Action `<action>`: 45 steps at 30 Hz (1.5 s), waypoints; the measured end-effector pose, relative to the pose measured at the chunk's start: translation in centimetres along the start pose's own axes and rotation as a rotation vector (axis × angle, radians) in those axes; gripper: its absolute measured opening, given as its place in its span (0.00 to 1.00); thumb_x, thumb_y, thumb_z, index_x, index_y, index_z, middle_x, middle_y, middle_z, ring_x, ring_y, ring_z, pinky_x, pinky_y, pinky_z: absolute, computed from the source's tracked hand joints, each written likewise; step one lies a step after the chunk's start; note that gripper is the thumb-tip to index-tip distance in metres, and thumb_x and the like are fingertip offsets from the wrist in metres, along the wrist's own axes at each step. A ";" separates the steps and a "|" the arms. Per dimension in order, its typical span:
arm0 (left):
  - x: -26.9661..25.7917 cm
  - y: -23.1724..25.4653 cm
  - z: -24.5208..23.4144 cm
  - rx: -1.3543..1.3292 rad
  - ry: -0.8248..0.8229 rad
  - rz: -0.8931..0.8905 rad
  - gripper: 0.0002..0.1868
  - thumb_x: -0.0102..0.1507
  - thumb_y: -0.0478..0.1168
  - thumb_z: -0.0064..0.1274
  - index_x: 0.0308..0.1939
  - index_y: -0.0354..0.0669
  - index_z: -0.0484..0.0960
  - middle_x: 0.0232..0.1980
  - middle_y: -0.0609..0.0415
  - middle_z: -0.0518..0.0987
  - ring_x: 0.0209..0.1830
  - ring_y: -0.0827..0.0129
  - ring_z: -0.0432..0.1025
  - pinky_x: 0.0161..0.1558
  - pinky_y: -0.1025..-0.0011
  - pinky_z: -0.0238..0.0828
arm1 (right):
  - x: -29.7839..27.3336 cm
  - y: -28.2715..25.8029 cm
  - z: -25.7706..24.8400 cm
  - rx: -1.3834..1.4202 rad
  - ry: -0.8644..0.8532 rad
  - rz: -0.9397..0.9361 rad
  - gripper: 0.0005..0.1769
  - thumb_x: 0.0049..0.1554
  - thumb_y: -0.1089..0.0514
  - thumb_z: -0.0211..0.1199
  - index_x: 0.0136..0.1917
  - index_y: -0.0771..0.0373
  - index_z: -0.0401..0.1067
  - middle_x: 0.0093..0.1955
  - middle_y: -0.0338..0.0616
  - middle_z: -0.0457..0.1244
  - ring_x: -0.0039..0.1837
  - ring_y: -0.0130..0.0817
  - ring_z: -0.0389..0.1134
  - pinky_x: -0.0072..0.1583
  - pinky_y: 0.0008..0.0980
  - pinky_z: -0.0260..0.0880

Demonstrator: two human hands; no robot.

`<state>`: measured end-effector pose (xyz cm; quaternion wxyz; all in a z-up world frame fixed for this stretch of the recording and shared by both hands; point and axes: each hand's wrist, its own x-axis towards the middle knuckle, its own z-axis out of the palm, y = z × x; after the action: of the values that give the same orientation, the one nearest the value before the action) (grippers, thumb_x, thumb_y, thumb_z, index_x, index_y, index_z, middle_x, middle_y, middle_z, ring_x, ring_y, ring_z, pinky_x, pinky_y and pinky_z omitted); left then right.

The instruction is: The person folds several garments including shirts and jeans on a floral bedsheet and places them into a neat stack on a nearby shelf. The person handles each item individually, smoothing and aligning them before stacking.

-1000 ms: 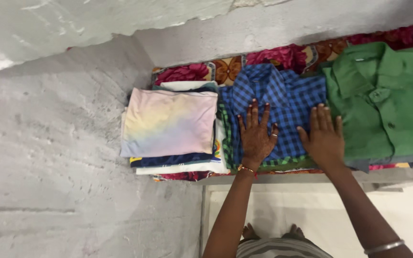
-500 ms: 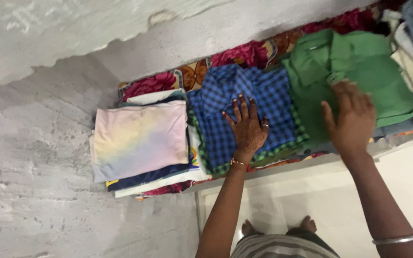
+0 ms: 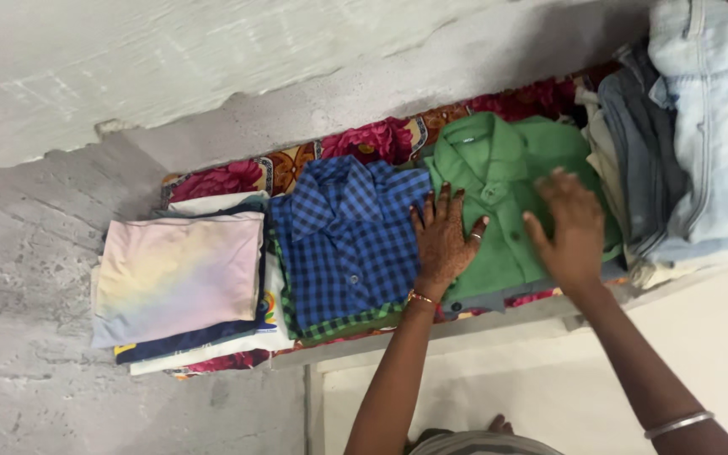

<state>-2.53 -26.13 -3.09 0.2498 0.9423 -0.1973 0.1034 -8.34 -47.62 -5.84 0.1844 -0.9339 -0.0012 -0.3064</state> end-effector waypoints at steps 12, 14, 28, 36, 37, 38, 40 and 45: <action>0.7 4.8 2.3 -0.056 0.281 0.125 0.41 0.68 0.60 0.46 0.80 0.45 0.59 0.85 0.44 0.53 0.84 0.46 0.47 0.80 0.42 0.37 | 8.4 8.3 8.4 -0.150 -0.130 -0.046 0.45 0.63 0.35 0.54 0.84 0.60 0.48 0.85 0.58 0.41 0.84 0.55 0.40 0.73 0.70 0.41; 0.7 4.5 2.6 -0.034 0.257 0.094 0.41 0.67 0.60 0.47 0.80 0.46 0.58 0.85 0.45 0.53 0.84 0.47 0.48 0.80 0.43 0.39 | 8.7 8.8 9.5 -0.160 -0.127 -0.019 0.42 0.67 0.34 0.52 0.83 0.60 0.51 0.85 0.56 0.44 0.85 0.52 0.41 0.76 0.66 0.47; 2.3 4.3 3.5 -0.074 0.185 0.020 0.42 0.62 0.57 0.50 0.77 0.46 0.61 0.84 0.43 0.52 0.83 0.45 0.48 0.76 0.38 0.38 | 7.9 7.2 8.3 -0.254 -0.093 0.063 0.52 0.58 0.32 0.59 0.84 0.60 0.50 0.85 0.64 0.44 0.82 0.57 0.42 0.73 0.67 0.47; 0.1 4.0 -0.5 0.198 0.412 -0.025 0.38 0.68 0.61 0.46 0.74 0.39 0.68 0.80 0.35 0.57 0.83 0.39 0.46 0.79 0.36 0.31 | 6.3 3.7 5.2 0.090 -0.052 0.058 0.48 0.65 0.32 0.51 0.84 0.65 0.47 0.85 0.66 0.43 0.84 0.63 0.45 0.78 0.64 0.41; -0.1 2.9 -0.9 0.247 0.444 -0.049 0.39 0.68 0.61 0.45 0.75 0.39 0.67 0.81 0.35 0.56 0.84 0.40 0.45 0.79 0.37 0.30 | 5.3 2.4 4.7 0.082 -0.040 -0.037 0.47 0.64 0.33 0.50 0.84 0.65 0.48 0.85 0.63 0.43 0.85 0.62 0.44 0.78 0.65 0.39; -0.7 1.4 -1.3 0.300 0.467 -0.072 0.40 0.68 0.62 0.45 0.76 0.40 0.65 0.82 0.35 0.55 0.84 0.40 0.45 0.79 0.37 0.30 | 4.5 1.6 4.0 0.095 -0.103 -0.070 0.47 0.63 0.33 0.50 0.84 0.64 0.48 0.85 0.62 0.43 0.85 0.60 0.44 0.77 0.65 0.38; -1.8 -1.5 -1.5 0.328 0.487 -0.141 0.41 0.68 0.63 0.43 0.78 0.39 0.63 0.83 0.36 0.53 0.84 0.40 0.44 0.79 0.38 0.29 | 3.6 -0.2 2.8 0.123 -0.228 -0.149 0.47 0.62 0.33 0.51 0.83 0.63 0.49 0.85 0.60 0.42 0.84 0.56 0.42 0.77 0.66 0.34; -2.9 -5.4 0.4 0.393 0.426 -0.304 0.44 0.65 0.65 0.42 0.76 0.37 0.61 0.81 0.33 0.50 0.82 0.39 0.42 0.75 0.35 0.27 | 4.8 -3.3 0.2 0.150 -0.063 -0.017 0.46 0.63 0.34 0.55 0.82 0.66 0.51 0.83 0.66 0.40 0.84 0.60 0.37 0.77 0.65 0.33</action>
<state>-2.82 -21.16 -6.61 0.1116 0.9484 0.0263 0.2957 -4.68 -45.00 -2.14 0.2511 -0.9266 -0.0381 -0.2775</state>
